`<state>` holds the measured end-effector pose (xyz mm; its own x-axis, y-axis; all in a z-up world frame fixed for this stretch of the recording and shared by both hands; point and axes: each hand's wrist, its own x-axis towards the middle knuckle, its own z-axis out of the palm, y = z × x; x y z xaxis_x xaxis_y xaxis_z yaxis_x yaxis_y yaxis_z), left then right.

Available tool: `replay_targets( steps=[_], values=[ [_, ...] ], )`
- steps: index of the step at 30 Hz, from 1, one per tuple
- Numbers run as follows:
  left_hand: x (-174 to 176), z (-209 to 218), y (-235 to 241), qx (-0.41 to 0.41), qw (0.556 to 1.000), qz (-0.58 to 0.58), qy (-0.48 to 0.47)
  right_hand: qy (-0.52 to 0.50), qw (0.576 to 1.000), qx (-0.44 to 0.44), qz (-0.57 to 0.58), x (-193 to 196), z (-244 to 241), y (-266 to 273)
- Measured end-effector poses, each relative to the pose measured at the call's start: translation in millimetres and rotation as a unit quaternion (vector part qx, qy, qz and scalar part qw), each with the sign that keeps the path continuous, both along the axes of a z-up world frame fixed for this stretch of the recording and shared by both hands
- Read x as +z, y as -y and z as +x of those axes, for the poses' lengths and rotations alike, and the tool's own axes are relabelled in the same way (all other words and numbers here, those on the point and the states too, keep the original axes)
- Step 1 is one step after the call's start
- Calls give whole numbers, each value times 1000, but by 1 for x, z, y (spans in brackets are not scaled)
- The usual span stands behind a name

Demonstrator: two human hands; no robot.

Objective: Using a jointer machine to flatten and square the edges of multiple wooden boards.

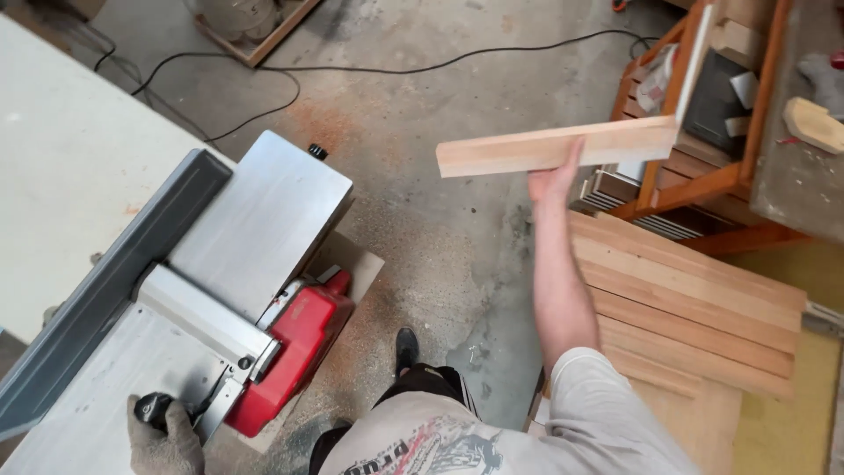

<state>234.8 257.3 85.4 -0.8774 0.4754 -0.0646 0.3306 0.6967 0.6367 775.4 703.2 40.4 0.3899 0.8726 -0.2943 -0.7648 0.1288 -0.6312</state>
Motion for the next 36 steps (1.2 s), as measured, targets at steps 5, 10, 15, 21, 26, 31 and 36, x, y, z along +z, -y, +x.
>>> replay_targets(
  steps=[5,10,15,21,26,31,36],
  values=[
    [14,19,20,-62,992,102,-48,-45,980,-153,-116,-36,-18,68],
    [-8,-14,23,-110,992,-9,-54,-83,991,-65,-79,-112,11,140],
    [-5,-20,27,-143,989,23,-34,-72,980,-124,-140,-91,-5,232],
    [-27,-37,36,-218,968,110,-60,-74,965,-157,-197,-67,-10,343],
    [-26,-39,33,-209,968,133,-25,-105,957,-171,-209,-51,-14,424],
    [-77,-65,22,-219,965,143,-34,-113,965,-175,-161,-32,-16,500],
    [-119,-84,7,-221,960,167,-37,-279,959,-47,-17,-62,39,555]
  ],
)
